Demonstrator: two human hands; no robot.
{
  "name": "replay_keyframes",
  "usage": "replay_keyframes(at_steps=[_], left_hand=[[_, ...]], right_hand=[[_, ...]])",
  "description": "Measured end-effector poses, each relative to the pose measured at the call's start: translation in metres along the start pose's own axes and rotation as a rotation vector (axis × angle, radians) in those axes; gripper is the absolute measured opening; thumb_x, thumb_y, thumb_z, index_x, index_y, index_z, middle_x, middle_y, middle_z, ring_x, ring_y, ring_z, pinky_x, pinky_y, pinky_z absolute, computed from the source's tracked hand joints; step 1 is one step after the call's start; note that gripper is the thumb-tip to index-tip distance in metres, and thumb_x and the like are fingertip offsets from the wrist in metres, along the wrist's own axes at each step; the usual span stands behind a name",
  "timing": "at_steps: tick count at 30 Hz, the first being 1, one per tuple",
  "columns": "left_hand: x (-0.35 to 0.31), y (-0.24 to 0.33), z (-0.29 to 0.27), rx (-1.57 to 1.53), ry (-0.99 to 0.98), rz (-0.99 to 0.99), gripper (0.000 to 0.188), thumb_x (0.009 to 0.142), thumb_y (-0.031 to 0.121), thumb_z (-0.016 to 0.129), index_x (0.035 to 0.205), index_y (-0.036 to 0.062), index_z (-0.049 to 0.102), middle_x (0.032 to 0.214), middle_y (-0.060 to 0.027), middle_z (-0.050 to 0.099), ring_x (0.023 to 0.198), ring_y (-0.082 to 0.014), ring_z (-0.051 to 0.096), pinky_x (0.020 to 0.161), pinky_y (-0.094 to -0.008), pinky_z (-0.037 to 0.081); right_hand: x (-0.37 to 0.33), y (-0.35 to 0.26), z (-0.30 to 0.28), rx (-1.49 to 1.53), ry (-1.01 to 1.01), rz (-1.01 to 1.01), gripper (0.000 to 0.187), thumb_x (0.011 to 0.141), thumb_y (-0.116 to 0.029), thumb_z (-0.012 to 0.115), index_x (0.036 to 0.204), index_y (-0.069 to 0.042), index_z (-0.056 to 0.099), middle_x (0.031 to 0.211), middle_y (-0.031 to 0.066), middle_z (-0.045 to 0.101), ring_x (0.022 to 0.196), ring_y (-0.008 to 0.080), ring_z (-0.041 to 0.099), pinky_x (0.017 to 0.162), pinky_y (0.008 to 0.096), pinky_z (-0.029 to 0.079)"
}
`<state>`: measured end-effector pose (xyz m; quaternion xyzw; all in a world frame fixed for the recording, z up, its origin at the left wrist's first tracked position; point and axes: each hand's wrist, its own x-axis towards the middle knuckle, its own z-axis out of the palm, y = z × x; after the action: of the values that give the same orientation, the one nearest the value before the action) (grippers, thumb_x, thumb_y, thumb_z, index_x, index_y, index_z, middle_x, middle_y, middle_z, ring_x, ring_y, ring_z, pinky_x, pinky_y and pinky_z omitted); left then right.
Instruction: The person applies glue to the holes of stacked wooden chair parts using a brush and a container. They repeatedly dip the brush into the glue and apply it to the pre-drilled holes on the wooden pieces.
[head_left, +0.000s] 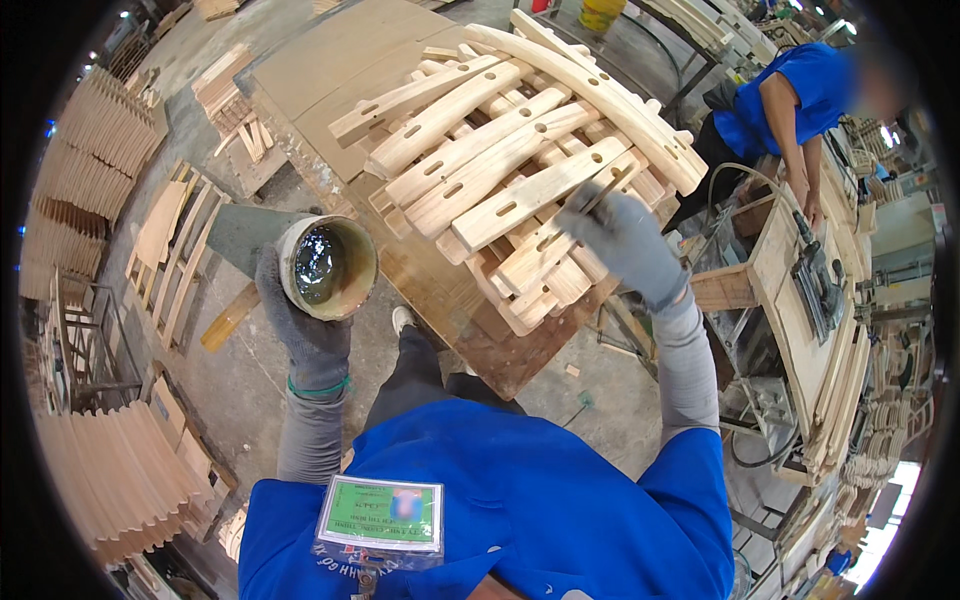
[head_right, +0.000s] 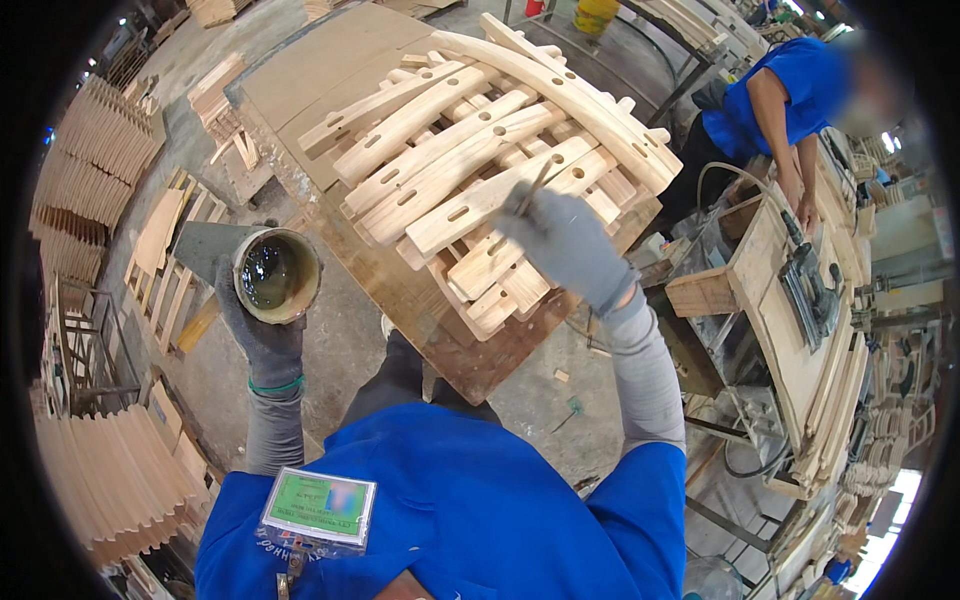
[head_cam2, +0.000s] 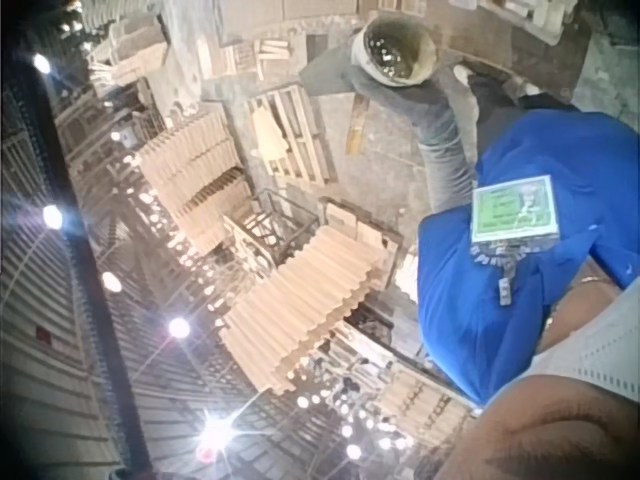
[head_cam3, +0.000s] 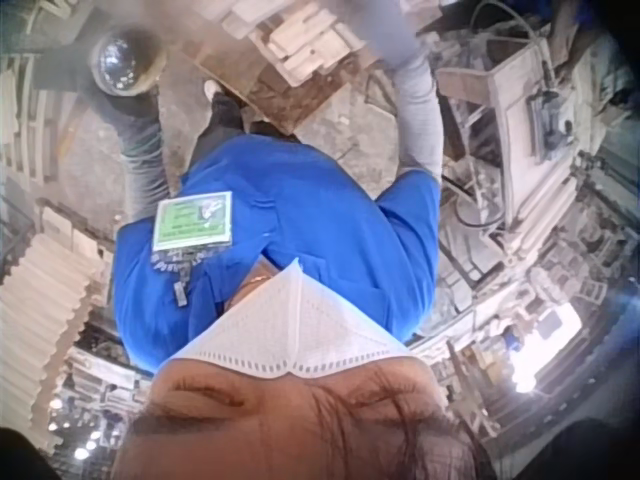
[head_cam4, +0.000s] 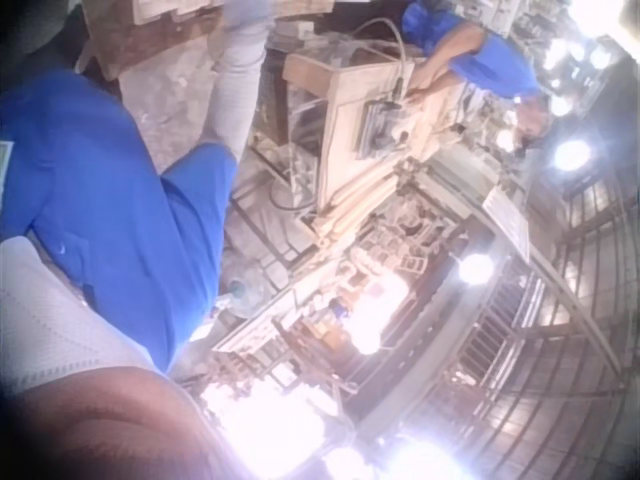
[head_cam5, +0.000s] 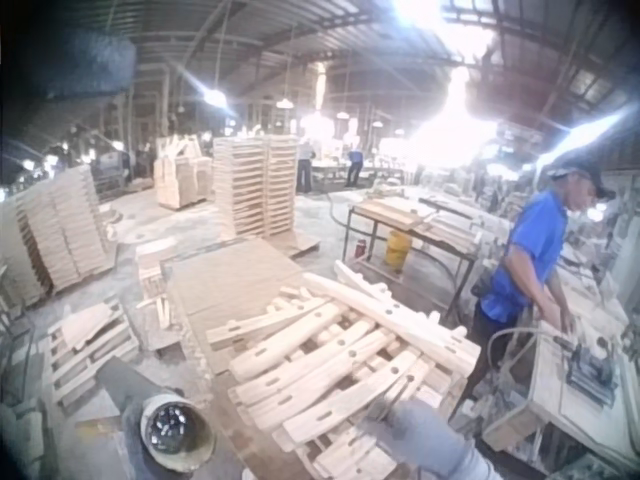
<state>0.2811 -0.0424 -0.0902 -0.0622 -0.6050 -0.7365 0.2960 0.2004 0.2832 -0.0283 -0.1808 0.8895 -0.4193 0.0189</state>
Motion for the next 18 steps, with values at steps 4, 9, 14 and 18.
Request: replay_keyframes(at_steps=[4, 9, 14, 18], left_hand=[[0.001, 0.002, 0.002, 0.32, -0.07, 0.141, 0.053, 0.087, 0.007, 0.059, 0.132, 0.0042, 0.032, 0.131, -0.0158, 0.045, 0.118, -0.0271, 0.049, 0.1, -0.043, 0.044], [0.001, 0.006, 0.003, 0.578, -0.126, 0.275, 0.071, 0.077, 0.004, 0.072, 0.133, 0.0036, 0.029, 0.133, -0.0158, 0.043, 0.119, -0.0272, 0.048, 0.101, -0.0417, 0.043], [0.002, 0.001, 0.003, 0.247, -0.046, 0.002, 0.081, 0.071, 0.001, 0.076, 0.136, 0.0045, 0.027, 0.131, -0.0161, 0.045, 0.119, -0.0273, 0.049, 0.101, -0.0406, 0.042], [0.001, 0.013, 0.023, 0.515, -0.132, 0.293, 0.088, 0.067, 0.001, 0.079, 0.137, 0.0024, 0.026, 0.128, -0.0161, 0.048, 0.118, -0.0269, 0.049, 0.101, -0.0396, 0.042]], right_hand=[[-0.002, -0.019, -0.001, -0.124, -0.058, -0.026, 0.022, 0.084, -0.025, 0.065, 0.087, -0.004, 0.061, 0.071, 0.0143, 0.062, 0.067, 0.0299, 0.062, 0.062, 0.035, 0.048], [-0.001, -0.03, 0.005, -0.258, -0.055, -0.045, 0.025, 0.082, -0.026, 0.068, 0.082, -0.003, 0.06, 0.068, 0.0123, 0.063, 0.06, 0.0247, 0.061, 0.058, 0.0325, 0.047], [0.012, 0.007, -0.001, 0.44, 0.075, 0.297, 0.02, 0.083, -0.015, 0.068, 0.086, 0.003, 0.061, 0.072, 0.0069, 0.064, 0.06, 0.012, 0.061, 0.056, 0.0246, 0.052], [0.005, 0.025, -0.02, 0.63, 0.162, 0.334, 0.019, 0.083, -0.007, 0.065, 0.093, 0.008, 0.06, 0.082, 0.0109, 0.065, 0.069, 0.0145, 0.064, 0.068, 0.0251, 0.056]])
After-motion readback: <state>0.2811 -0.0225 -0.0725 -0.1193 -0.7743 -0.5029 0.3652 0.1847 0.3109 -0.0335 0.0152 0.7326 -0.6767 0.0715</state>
